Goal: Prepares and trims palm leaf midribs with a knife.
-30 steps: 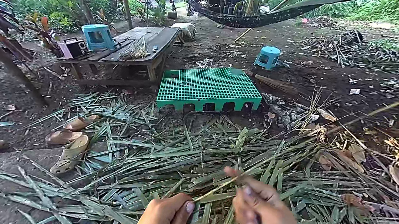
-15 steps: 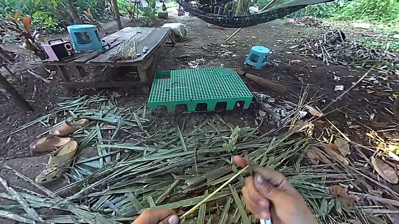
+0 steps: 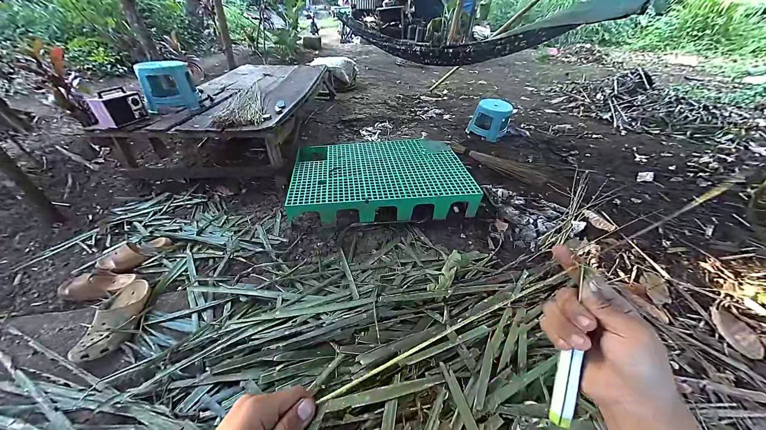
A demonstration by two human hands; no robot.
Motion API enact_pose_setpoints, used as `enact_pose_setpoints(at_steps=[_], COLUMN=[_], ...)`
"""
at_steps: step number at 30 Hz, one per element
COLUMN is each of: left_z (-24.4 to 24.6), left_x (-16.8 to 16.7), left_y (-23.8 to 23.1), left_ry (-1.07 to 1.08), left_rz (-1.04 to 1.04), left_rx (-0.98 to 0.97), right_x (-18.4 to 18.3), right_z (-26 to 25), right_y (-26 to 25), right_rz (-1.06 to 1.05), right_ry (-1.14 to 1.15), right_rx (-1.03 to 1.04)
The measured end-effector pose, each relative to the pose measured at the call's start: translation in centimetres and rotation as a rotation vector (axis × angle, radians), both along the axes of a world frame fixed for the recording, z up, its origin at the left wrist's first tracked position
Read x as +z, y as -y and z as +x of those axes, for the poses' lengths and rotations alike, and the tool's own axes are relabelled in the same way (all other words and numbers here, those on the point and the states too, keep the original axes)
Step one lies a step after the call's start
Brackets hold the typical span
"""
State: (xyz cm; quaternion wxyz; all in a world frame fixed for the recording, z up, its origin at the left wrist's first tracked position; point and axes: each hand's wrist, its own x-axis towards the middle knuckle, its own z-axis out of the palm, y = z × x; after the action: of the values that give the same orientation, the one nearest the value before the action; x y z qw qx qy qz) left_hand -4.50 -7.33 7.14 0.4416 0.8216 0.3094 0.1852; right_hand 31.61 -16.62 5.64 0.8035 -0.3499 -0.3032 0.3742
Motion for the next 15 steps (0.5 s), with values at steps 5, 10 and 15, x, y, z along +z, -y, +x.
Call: enact_pose_setpoints(at_steps=[5, 10, 15], left_z=[-0.4, 2.0, 4.5], left_x=[0.0, 0.7, 0.1], left_y=[-0.9, 0.5, 1.2], left_ry=[-0.184, -0.078, 0.076], left_rz=[0.205, 0.503, 0.664], left_rx=[0.008, 0.138, 0.167], right_x=[-0.1, -1.6, -2.4], right_z=[-0.9, -5.9, -9.9], right_y=[0.2, -0.3, 0.0], right_rz=[-0.016, 0.033, 0.04], right_ry=[0.008, 0.121, 0.136], right_rx=[-0.028, 0.174, 0.425])
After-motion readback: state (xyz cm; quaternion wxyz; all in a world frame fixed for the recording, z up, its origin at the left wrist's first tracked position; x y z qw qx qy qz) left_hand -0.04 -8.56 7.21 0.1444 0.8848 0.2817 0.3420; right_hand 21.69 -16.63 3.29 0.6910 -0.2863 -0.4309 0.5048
